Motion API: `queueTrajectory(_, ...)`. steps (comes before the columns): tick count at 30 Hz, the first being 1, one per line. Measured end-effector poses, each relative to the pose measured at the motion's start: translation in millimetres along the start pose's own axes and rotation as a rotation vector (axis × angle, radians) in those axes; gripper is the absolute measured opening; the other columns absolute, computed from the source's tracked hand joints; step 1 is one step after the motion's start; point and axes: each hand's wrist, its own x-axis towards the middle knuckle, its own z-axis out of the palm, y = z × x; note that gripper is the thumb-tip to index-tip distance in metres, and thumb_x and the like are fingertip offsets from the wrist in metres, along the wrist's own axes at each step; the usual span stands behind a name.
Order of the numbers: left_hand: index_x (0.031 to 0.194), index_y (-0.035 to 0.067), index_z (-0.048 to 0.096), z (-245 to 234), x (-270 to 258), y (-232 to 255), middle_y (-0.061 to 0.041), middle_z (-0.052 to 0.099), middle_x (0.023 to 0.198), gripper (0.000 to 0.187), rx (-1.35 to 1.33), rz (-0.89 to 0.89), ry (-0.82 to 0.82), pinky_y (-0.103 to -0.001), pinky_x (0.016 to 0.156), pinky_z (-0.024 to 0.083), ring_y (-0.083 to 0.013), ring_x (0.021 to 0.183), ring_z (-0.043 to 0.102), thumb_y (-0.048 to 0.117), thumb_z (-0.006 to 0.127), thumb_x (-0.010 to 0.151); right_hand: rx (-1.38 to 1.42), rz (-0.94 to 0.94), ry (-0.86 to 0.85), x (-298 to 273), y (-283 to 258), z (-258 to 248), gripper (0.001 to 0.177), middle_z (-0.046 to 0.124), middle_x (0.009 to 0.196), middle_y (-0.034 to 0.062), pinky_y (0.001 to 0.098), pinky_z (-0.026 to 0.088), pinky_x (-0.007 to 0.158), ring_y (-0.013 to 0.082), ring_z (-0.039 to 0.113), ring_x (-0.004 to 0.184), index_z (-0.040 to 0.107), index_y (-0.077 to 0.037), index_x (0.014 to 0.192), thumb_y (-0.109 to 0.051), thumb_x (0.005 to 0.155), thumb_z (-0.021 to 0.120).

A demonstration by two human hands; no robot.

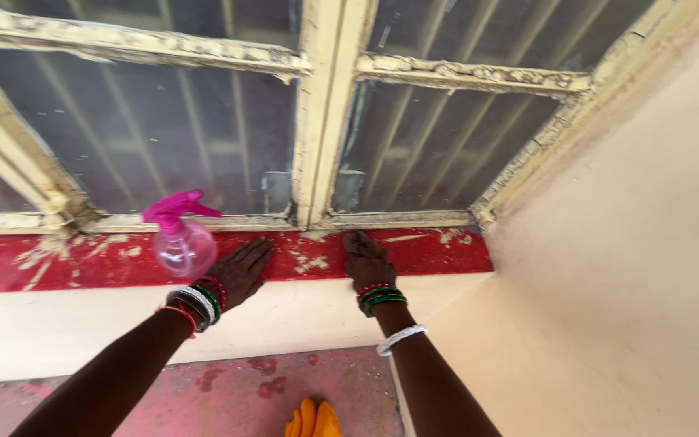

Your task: The person cleans a window sill and frame by hand, spraying liquid from a bottle onto the surfaces and then wiping the area with a cloth.

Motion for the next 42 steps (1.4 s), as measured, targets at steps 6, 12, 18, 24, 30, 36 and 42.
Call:
queueTrajectory(6,0.154,0.003,0.025,-16,-49,-6,-0.015,0.016,0.167,0.070,-0.064,-0.134,-0.013,-0.044,0.124,0.022,-0.0270,0.153,0.017,0.041,0.048,0.100,-0.014,0.046,-0.068,4,-4,-4,0.043,0.045,0.152,-0.0067,0.0501,0.052,0.101,0.0334,0.045,0.132,0.069,-0.040,0.114,-0.009,0.084,0.069)
queueTrajectory(12,0.157,0.001,0.019,-16,-54,-1,-0.017,0.009,0.168,0.072,0.031,-0.124,-0.274,-0.045,0.127,0.013,-0.0302,0.155,0.012,0.044,0.043,0.104,-0.016,0.053,-0.013,8,2,8,0.061,0.043,0.152,-0.0078,0.0514,0.049,0.105,0.0354,0.040,0.132,0.061,-0.045,0.129,-0.007,0.082,0.070)
queueTrajectory(18,0.157,-0.006,0.015,-16,-54,12,-0.026,0.005,0.168,0.075,0.035,-0.147,-0.322,-0.046,0.127,0.010,-0.0369,0.156,0.009,0.038,0.045,0.104,-0.049,0.071,-0.020,5,-2,6,0.043,0.045,0.157,-0.0107,0.0435,0.052,0.107,0.0320,0.045,0.131,0.072,-0.041,0.120,-0.012,0.088,0.069)
queueTrajectory(24,0.158,-0.007,0.011,-9,-71,13,-0.025,0.002,0.168,0.075,-0.008,-0.101,-0.311,-0.046,0.127,0.012,-0.0358,0.157,0.008,0.016,0.050,0.097,-0.069,0.146,-0.040,19,0,11,0.040,0.068,0.131,-0.0003,0.0454,0.053,0.105,0.0302,0.047,0.131,0.068,-0.039,0.130,-0.021,0.094,0.068)
queueTrajectory(30,0.158,0.000,0.020,0,-76,9,-0.021,0.004,0.170,0.072,-0.144,-0.117,-0.342,-0.045,0.127,0.015,-0.0360,0.156,0.012,0.009,0.050,0.094,-0.004,0.134,0.125,24,8,32,0.039,0.072,0.122,0.0033,0.0455,0.054,0.102,0.0318,0.049,0.129,0.070,-0.035,0.127,-0.019,0.092,0.063)
queueTrajectory(36,0.150,0.009,0.041,-19,-96,10,-0.009,0.056,0.140,0.057,-0.214,-0.178,-0.323,-0.042,0.106,0.049,-0.0281,0.129,0.056,0.015,0.055,0.095,-0.022,0.069,0.163,30,-54,48,0.047,0.072,0.115,0.0064,0.0436,0.050,0.104,0.0301,0.055,0.124,0.062,-0.027,0.132,-0.015,0.087,0.061)
queueTrajectory(42,0.119,0.021,0.062,5,-144,-11,-0.004,0.072,0.111,0.027,-0.327,-0.463,-0.242,-0.043,0.092,0.058,-0.0254,0.104,0.070,0.031,0.058,0.095,0.175,-0.211,0.062,13,-182,42,0.057,0.073,0.107,0.0096,0.0418,0.046,0.107,0.0284,0.061,0.118,0.054,-0.019,0.138,-0.011,0.082,0.059)
